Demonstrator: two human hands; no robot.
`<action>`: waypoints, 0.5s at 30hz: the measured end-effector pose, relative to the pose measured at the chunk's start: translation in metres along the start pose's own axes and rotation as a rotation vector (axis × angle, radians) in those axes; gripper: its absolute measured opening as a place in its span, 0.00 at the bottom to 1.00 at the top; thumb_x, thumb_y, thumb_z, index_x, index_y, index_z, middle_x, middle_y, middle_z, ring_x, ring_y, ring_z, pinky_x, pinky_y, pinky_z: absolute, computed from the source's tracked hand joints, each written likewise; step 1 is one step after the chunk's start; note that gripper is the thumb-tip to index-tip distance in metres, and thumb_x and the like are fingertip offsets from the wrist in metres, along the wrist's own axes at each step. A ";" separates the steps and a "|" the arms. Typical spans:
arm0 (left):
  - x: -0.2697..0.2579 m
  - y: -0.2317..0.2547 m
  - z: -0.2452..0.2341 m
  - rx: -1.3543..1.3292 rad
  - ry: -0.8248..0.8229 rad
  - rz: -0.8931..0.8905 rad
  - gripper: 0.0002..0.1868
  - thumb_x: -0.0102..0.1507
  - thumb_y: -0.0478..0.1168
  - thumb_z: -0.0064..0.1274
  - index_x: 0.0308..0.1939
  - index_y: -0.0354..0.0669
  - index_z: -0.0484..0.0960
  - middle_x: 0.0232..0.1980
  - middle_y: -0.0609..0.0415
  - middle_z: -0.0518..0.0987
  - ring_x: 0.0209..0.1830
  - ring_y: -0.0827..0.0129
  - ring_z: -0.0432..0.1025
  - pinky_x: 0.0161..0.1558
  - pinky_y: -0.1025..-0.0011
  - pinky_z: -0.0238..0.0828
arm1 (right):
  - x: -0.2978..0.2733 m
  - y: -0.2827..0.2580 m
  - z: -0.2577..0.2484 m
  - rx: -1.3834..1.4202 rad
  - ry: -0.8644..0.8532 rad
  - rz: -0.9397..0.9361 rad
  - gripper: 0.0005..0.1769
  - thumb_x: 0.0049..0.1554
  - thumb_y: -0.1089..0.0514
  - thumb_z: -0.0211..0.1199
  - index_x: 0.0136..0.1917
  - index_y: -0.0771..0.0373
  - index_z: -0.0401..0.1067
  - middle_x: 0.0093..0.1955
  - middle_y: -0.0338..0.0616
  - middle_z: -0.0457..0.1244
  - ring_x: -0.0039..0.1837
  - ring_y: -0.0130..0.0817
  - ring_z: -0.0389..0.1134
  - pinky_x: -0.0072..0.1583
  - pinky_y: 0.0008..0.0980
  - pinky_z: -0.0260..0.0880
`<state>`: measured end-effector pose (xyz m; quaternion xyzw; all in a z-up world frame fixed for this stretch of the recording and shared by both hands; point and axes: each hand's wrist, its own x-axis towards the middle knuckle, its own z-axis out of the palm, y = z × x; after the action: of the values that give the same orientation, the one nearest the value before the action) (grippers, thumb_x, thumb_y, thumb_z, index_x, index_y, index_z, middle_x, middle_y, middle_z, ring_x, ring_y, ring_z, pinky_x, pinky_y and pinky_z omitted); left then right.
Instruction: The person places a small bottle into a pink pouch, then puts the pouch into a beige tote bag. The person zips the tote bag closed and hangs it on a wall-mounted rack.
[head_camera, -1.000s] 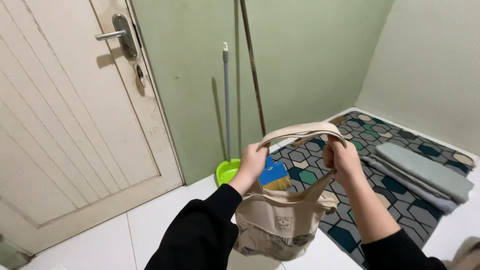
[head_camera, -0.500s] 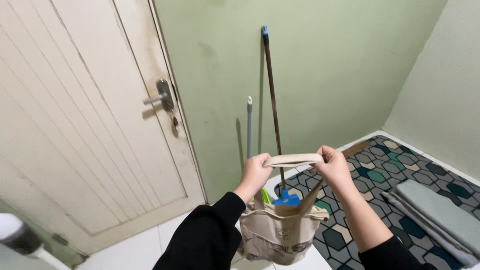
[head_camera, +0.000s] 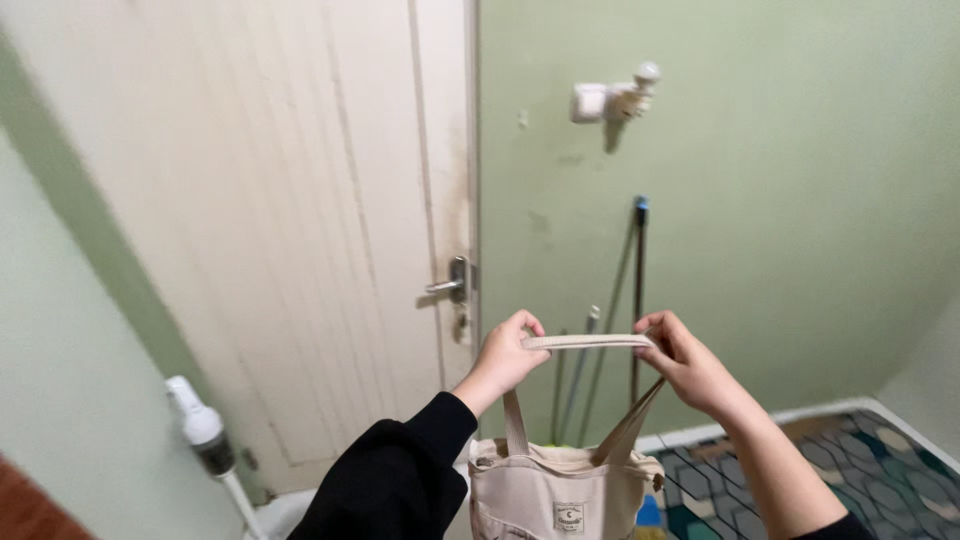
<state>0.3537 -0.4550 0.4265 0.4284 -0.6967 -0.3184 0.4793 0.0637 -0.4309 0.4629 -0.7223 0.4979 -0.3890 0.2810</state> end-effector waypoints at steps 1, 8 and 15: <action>0.004 0.005 -0.016 0.049 0.033 -0.003 0.13 0.55 0.34 0.61 0.41 0.44 0.74 0.27 0.57 0.80 0.26 0.73 0.73 0.31 0.72 0.68 | 0.013 -0.012 0.005 -0.023 -0.003 -0.032 0.12 0.61 0.57 0.59 0.57 0.58 0.67 0.38 0.34 0.61 0.40 0.23 0.57 0.43 0.25 0.60; 0.027 0.029 -0.131 -0.019 0.081 0.034 0.09 0.61 0.37 0.60 0.39 0.44 0.74 0.24 0.64 0.73 0.23 0.81 0.63 0.27 0.75 0.59 | 0.091 -0.090 0.055 -0.018 0.009 -0.184 0.08 0.64 0.56 0.57 0.54 0.61 0.65 0.39 0.34 0.59 0.41 0.24 0.55 0.42 0.27 0.60; 0.037 0.070 -0.251 0.095 0.311 0.115 0.09 0.64 0.39 0.61 0.38 0.45 0.74 0.20 0.65 0.61 0.20 0.81 0.54 0.24 0.75 0.49 | 0.172 -0.176 0.122 0.039 0.065 -0.381 0.10 0.58 0.68 0.49 0.53 0.61 0.59 0.39 0.39 0.53 0.40 0.28 0.53 0.42 0.30 0.58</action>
<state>0.5630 -0.4663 0.5855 0.4543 -0.6517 -0.1871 0.5778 0.2889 -0.5291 0.5853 -0.7851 0.3532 -0.4678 0.2000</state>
